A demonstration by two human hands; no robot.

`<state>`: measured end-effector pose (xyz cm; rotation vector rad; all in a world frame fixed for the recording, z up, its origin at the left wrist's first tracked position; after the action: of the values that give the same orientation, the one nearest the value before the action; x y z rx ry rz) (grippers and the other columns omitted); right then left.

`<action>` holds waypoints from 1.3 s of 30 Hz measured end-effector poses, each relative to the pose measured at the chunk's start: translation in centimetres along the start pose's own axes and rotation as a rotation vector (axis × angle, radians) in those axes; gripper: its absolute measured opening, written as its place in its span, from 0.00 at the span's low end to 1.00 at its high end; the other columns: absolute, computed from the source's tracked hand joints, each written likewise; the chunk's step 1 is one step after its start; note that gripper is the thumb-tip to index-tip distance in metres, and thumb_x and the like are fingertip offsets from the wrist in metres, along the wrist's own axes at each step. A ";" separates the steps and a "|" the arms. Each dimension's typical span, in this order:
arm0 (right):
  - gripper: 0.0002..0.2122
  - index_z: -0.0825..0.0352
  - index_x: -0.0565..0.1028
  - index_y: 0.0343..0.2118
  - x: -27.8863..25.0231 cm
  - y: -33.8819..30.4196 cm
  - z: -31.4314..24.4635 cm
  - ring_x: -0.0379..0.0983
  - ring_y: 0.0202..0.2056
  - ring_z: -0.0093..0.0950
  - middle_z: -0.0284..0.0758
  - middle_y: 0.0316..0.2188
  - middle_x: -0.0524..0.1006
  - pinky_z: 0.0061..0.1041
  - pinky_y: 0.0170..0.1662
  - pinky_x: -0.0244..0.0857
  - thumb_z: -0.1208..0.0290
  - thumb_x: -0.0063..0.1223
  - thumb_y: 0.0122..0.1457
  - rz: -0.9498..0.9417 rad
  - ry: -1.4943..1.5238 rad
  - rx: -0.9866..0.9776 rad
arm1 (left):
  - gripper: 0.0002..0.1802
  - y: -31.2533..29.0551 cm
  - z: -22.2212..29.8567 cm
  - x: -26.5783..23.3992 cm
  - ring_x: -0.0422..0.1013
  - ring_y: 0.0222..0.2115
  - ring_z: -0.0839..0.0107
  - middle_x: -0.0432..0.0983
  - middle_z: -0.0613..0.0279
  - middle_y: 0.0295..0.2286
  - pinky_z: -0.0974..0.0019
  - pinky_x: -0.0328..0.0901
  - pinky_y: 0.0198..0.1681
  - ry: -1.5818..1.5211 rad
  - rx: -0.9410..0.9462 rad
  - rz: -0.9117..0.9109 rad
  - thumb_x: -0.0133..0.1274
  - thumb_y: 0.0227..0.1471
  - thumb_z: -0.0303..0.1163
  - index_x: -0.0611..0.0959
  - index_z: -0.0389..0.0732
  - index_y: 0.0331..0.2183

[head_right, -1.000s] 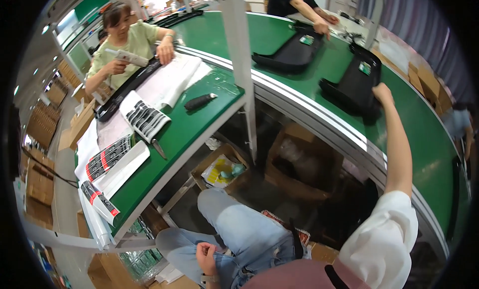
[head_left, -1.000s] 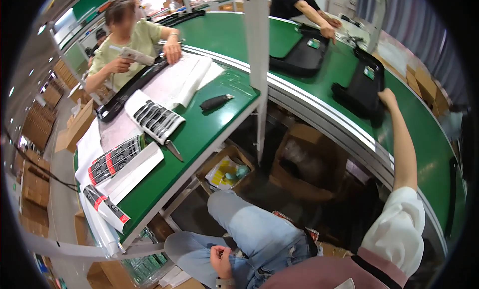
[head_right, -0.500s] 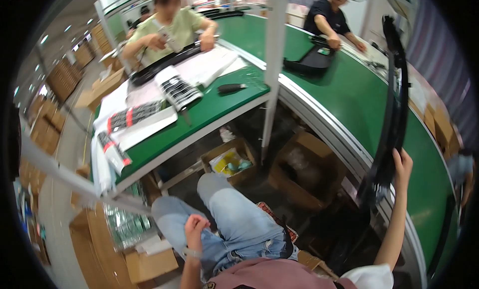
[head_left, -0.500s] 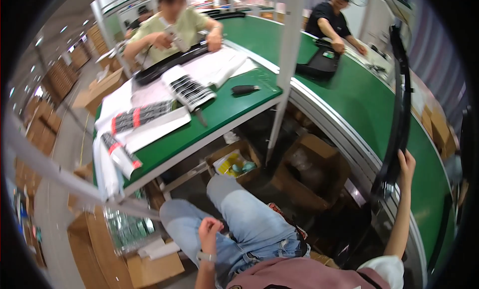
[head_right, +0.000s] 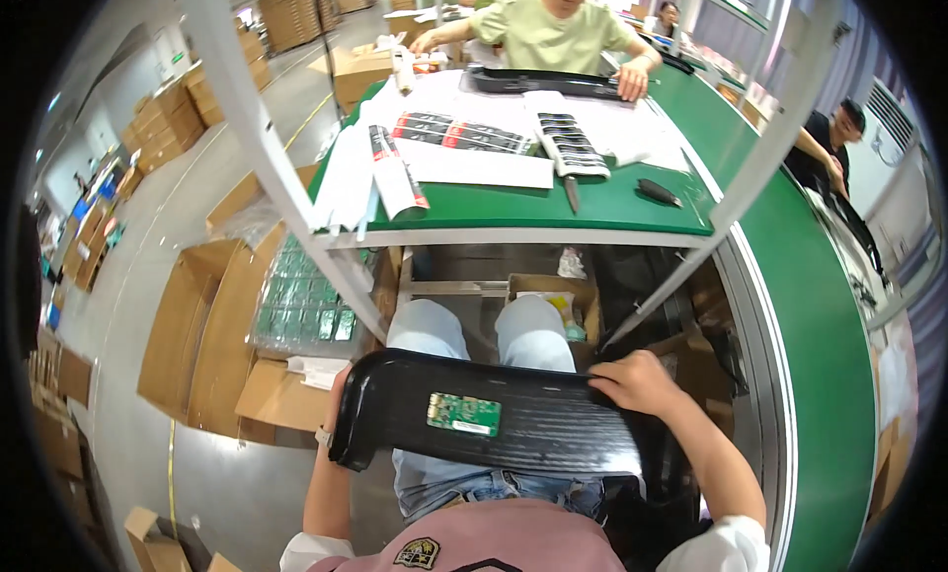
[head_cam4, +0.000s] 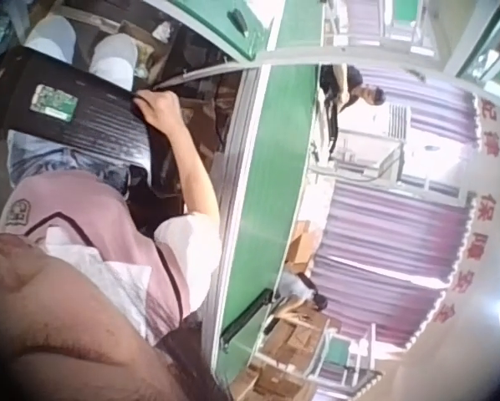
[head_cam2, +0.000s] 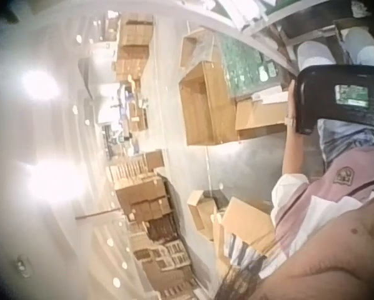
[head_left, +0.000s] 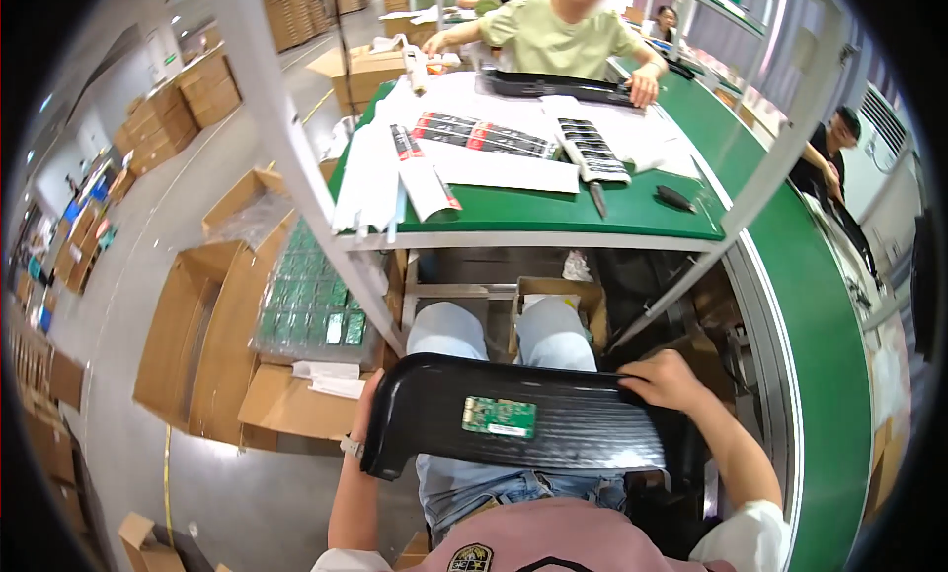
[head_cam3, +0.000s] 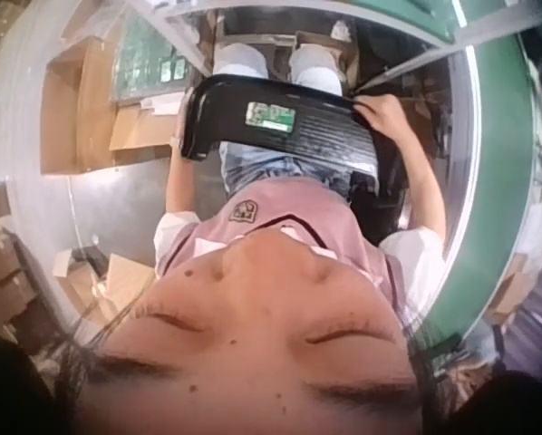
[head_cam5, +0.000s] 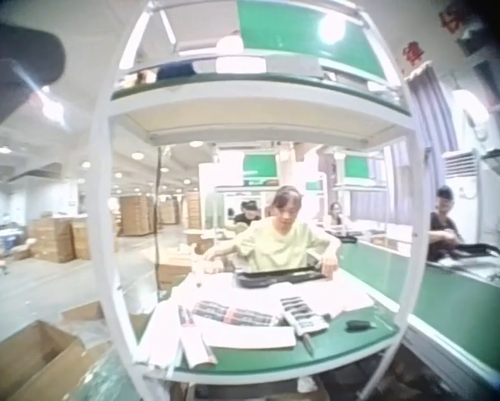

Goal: Apply adhesive labels to plastic components on a factory assembly line.

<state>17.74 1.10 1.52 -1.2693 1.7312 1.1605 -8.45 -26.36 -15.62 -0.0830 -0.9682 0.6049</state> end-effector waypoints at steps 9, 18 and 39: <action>0.16 0.63 0.75 0.42 2.7 19.3 -9.2 0.76 0.35 0.36 0.35 0.35 0.77 0.36 0.36 0.70 0.72 0.62 0.47 0.344 0.013 -0.263 | 0.08 -10.1 6.9 -6.6 0.69 0.33 0.82 0.76 0.68 0.33 0.77 0.64 0.37 0.853 0.518 0.693 0.51 0.58 0.26 0.80 0.34 0.39; 0.13 0.66 0.75 0.36 3.6 28.1 -6.2 0.74 0.39 0.42 0.37 0.34 0.76 0.37 0.41 0.69 0.81 0.57 0.44 0.616 -0.068 -0.176 | 0.11 3.3 10.5 9.6 0.73 0.40 0.73 0.77 0.62 0.36 0.68 0.66 0.45 0.534 0.434 0.185 0.48 0.60 0.31 0.77 0.35 0.41; 0.13 0.64 0.75 0.35 0.7 22.3 -7.2 0.69 0.35 0.35 0.34 0.33 0.71 0.31 0.33 0.68 0.77 0.61 0.44 0.385 0.237 -0.225 | 0.11 7.5 10.7 16.3 0.74 0.29 0.80 0.80 0.65 0.29 0.75 0.68 0.31 0.675 0.309 0.104 0.56 0.55 0.31 0.82 0.35 0.39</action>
<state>-4.02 -3.08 9.30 -1.2798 2.1354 1.5091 -13.50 -13.73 0.29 -0.0557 -0.2135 0.7490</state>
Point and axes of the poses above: each hand's wrist, its own y-axis towards the middle knuckle, its own x-axis out of the palm, z = x × y, the point moved 10 cm from there along y, towards the middle knuckle
